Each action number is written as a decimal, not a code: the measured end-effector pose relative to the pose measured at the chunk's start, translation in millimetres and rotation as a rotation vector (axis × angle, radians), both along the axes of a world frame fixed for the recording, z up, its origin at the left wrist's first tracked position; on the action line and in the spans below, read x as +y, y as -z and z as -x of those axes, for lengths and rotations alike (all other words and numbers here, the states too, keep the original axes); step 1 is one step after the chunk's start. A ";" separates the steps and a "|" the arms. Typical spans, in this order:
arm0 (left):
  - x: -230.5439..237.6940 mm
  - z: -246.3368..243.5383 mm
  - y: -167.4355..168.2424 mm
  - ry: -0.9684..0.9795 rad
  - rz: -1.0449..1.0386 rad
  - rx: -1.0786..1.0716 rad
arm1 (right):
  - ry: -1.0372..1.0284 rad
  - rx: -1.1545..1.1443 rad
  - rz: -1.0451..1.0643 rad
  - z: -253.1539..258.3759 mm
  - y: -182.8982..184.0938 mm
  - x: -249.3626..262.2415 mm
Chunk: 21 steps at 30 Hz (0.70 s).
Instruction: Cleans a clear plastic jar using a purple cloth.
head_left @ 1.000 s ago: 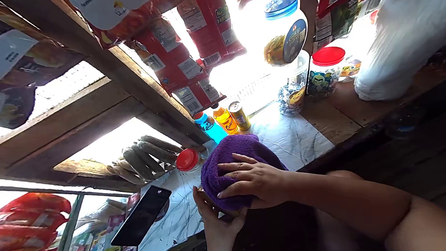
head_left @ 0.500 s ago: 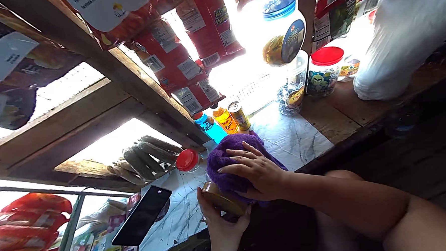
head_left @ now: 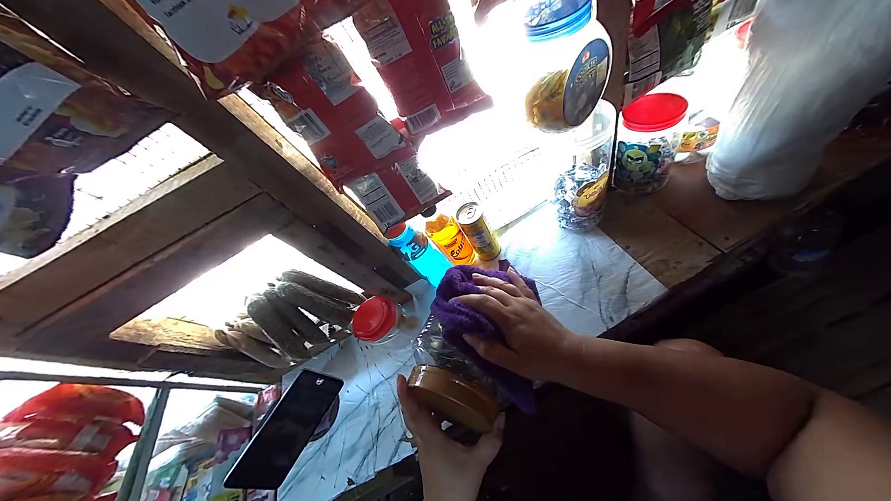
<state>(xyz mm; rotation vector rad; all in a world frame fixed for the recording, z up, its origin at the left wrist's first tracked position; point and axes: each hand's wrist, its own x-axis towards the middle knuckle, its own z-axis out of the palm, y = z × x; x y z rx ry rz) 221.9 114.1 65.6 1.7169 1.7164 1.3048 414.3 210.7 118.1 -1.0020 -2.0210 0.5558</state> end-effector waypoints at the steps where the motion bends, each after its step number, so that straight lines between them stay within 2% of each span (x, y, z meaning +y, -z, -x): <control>1: 0.5 0.2 -0.5 0.001 -0.001 -0.020 | 0.000 0.014 -0.041 2.2 3.3 -2.8; 10: 10.1 -0.8 -20.2 -0.009 0.085 -0.333 | -0.030 0.131 -0.359 25.1 44.7 -16.2; 14: 10.0 -2.1 -20.7 -0.001 0.071 -0.313 | -0.021 0.174 -0.425 27.3 55.3 -13.2; 21: 6.5 1.9 -3.6 0.033 -0.036 -0.113 | 0.006 0.139 -0.430 24.2 35.1 -9.3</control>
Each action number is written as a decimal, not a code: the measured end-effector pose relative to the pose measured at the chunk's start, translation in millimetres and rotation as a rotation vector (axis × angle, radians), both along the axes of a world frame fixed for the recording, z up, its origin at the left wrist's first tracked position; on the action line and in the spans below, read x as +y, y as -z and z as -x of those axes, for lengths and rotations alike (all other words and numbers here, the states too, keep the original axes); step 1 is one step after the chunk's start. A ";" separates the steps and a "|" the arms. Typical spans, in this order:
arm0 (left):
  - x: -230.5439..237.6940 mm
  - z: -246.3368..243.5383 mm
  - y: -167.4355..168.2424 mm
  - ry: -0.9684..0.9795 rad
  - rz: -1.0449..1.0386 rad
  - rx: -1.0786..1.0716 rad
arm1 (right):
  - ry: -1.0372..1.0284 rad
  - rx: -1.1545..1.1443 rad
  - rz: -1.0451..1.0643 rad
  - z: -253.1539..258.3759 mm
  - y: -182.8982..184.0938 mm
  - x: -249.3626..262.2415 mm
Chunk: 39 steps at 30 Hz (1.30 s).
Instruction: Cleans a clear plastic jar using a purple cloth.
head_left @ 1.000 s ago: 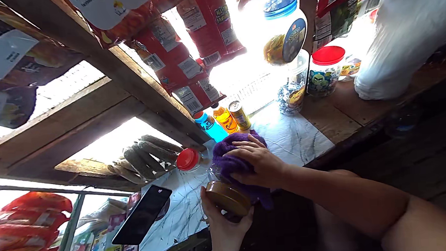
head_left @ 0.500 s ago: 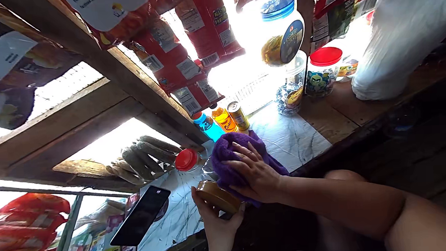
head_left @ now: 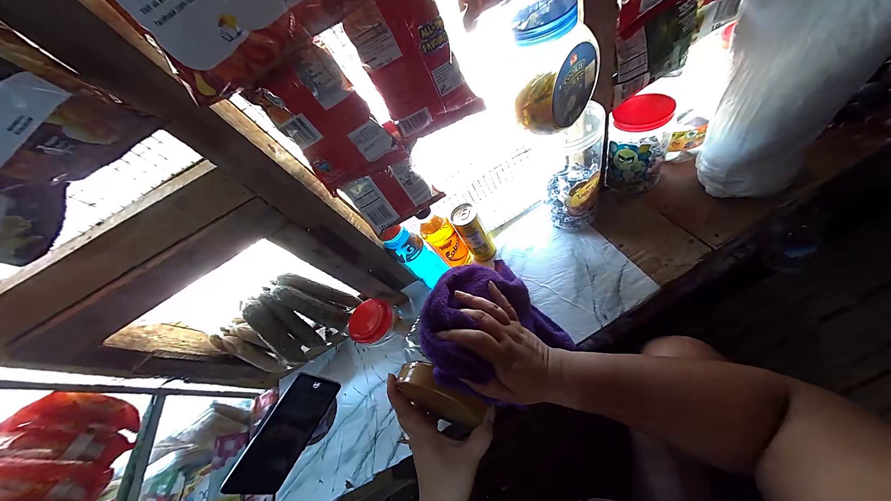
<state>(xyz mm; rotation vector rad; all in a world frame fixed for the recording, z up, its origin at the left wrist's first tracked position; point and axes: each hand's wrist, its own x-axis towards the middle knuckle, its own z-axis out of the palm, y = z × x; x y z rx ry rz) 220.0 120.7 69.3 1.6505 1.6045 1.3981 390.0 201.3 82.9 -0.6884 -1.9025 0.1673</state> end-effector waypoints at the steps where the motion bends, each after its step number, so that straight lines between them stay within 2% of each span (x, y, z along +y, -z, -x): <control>1: -0.5 0.3 1.4 -0.004 -0.006 0.036 | -0.001 -0.005 0.012 -0.3 -4.5 -0.7; 5: -3.0 1.1 4.9 0.005 -0.073 0.219 | -0.005 -0.076 0.075 -6.8 -24.9 -4.1; 9: -5.4 3.3 8.3 0.042 -0.161 0.362 | -0.056 -0.220 0.266 -19.2 -50.4 -11.8; 17: -4.3 3.3 0.2 0.157 -0.323 0.580 | -0.084 -0.284 0.532 -36.3 -70.2 -2.8; 25: 3.0 11.1 -2.1 0.232 -0.315 0.579 | 0.007 -0.252 0.608 -49.1 -63.5 22.9; 28: 3.0 13.2 3.4 0.221 -0.224 0.476 | 0.057 -0.219 0.637 -51.9 -60.3 29.0; 31: -3.2 10.7 2.8 0.182 0.009 0.267 | 0.084 -0.192 0.741 -56.2 -61.8 35.7; 35: -5.7 4.9 -16.5 0.170 0.300 -0.052 | 0.113 -0.145 0.817 -56.4 -55.4 43.3; 39: -8.4 9.5 -19.3 0.254 0.334 -0.283 | 0.135 -0.164 0.899 -60.3 -56.2 46.8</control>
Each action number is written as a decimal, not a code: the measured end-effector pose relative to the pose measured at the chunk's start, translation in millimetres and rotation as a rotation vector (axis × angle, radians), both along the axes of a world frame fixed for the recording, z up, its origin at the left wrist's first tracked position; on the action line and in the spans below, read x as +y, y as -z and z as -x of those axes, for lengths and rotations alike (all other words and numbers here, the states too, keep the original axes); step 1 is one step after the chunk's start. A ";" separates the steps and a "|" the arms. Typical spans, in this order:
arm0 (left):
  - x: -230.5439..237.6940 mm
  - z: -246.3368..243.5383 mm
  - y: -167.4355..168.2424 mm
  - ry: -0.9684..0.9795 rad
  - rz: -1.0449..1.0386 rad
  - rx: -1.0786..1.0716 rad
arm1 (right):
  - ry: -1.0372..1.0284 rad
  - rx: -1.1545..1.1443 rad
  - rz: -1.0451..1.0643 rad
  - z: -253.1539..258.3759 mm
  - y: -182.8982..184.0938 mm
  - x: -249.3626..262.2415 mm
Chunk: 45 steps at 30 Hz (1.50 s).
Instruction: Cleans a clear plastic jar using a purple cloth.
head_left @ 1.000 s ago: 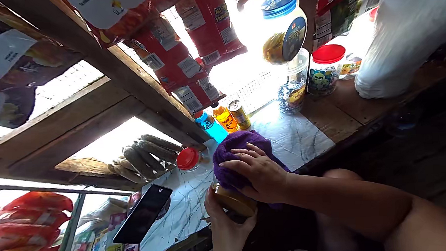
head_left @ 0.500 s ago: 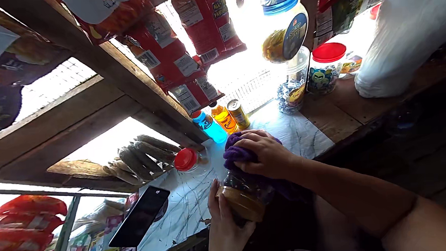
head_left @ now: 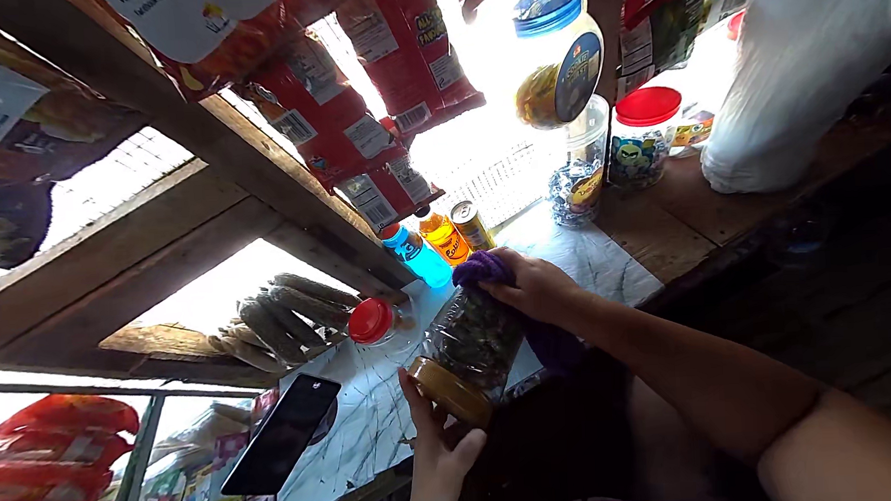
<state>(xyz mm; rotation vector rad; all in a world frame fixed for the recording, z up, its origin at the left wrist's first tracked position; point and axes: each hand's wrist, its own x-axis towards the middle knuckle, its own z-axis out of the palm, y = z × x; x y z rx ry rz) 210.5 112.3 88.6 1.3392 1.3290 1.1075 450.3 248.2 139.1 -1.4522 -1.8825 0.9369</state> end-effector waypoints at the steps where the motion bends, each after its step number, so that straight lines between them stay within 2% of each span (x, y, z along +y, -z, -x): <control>1: -0.5 -1.4 1.4 -0.015 -0.008 -0.021 | 0.005 0.004 0.017 -1.1 0.2 0.6; 6: -2.3 -8.5 14.6 -0.105 -0.080 -0.057 | -0.016 0.045 -0.052 -0.4 5.0 -5.0; 12: 0.9 -12.6 5.5 -0.172 -0.287 0.028 | -0.041 0.166 -0.275 5.3 18.6 -12.4; 21: 4.4 -9.9 6.7 -0.216 -0.272 0.116 | -0.025 0.262 -0.450 21.3 43.5 -15.8; 26: 6.0 -9.7 5.5 -0.224 -0.274 0.141 | -0.088 0.172 -0.677 39.5 46.8 -37.4; 30: 6.4 -11.7 6.5 -0.214 -0.317 0.172 | -0.216 0.159 -0.817 52.1 45.5 -61.1; 34: 3.8 -11.6 11.7 -0.224 -0.402 0.336 | -0.253 0.118 -0.912 52.0 39.4 -67.0; 39: 1.6 -6.7 19.3 -0.174 -0.548 0.541 | -0.236 0.047 -0.879 43.6 24.9 -66.3; 45: 4.9 -2.9 14.8 -0.033 -0.706 0.712 | -0.283 -0.034 -0.601 33.8 2.7 -70.0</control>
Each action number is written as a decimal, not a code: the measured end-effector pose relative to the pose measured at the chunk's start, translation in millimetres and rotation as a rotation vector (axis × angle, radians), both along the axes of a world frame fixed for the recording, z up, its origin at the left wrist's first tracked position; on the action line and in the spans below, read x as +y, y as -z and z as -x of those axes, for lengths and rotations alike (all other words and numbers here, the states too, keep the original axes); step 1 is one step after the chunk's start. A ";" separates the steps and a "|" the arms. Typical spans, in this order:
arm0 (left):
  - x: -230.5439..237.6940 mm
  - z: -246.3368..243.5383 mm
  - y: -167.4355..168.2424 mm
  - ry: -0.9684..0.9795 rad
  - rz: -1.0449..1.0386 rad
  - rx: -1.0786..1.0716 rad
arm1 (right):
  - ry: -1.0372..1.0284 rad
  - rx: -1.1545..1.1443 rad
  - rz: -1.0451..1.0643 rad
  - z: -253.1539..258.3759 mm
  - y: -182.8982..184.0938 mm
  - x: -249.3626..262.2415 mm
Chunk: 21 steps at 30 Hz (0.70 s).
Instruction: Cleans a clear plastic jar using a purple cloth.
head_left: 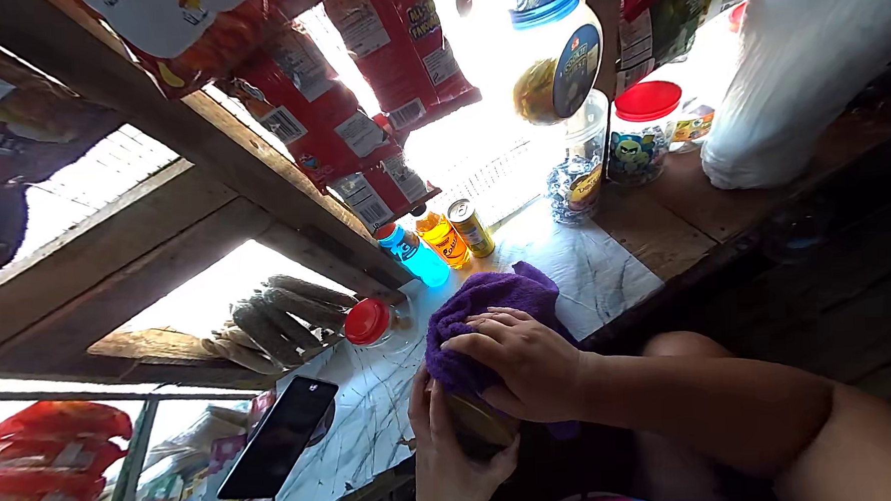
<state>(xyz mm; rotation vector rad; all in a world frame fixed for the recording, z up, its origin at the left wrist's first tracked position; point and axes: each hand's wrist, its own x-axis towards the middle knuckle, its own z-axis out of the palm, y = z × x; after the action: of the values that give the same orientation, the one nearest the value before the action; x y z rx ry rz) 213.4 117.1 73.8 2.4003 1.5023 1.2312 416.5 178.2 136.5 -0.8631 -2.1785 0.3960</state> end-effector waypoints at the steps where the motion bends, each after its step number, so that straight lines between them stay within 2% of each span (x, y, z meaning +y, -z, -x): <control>1: 0.5 1.3 -0.1 0.009 0.009 0.003 | -0.010 -0.019 0.051 -0.9 -2.3 0.9; 7: 1.6 2.6 5.7 -0.057 0.192 -0.149 | -0.012 -0.042 0.185 -3.0 -4.1 12.8; 12: -2.7 -9.3 2.9 -0.128 0.453 -0.443 | -0.013 -0.001 0.203 -6.8 -2.9 20.8; 16: -1.5 -12.3 0.3 -0.156 0.476 -0.488 | 0.033 -0.018 0.182 -8.0 1.8 27.3; 21: 0.4 -10.6 -6.3 -0.187 0.506 -0.515 | 0.178 -0.154 0.449 -25.2 -2.7 52.7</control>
<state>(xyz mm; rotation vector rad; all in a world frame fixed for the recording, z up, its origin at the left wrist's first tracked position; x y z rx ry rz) 224.0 117.6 80.1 1.5171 1.6318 1.1890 441.6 230.9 139.1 -1.3596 -2.1617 0.7679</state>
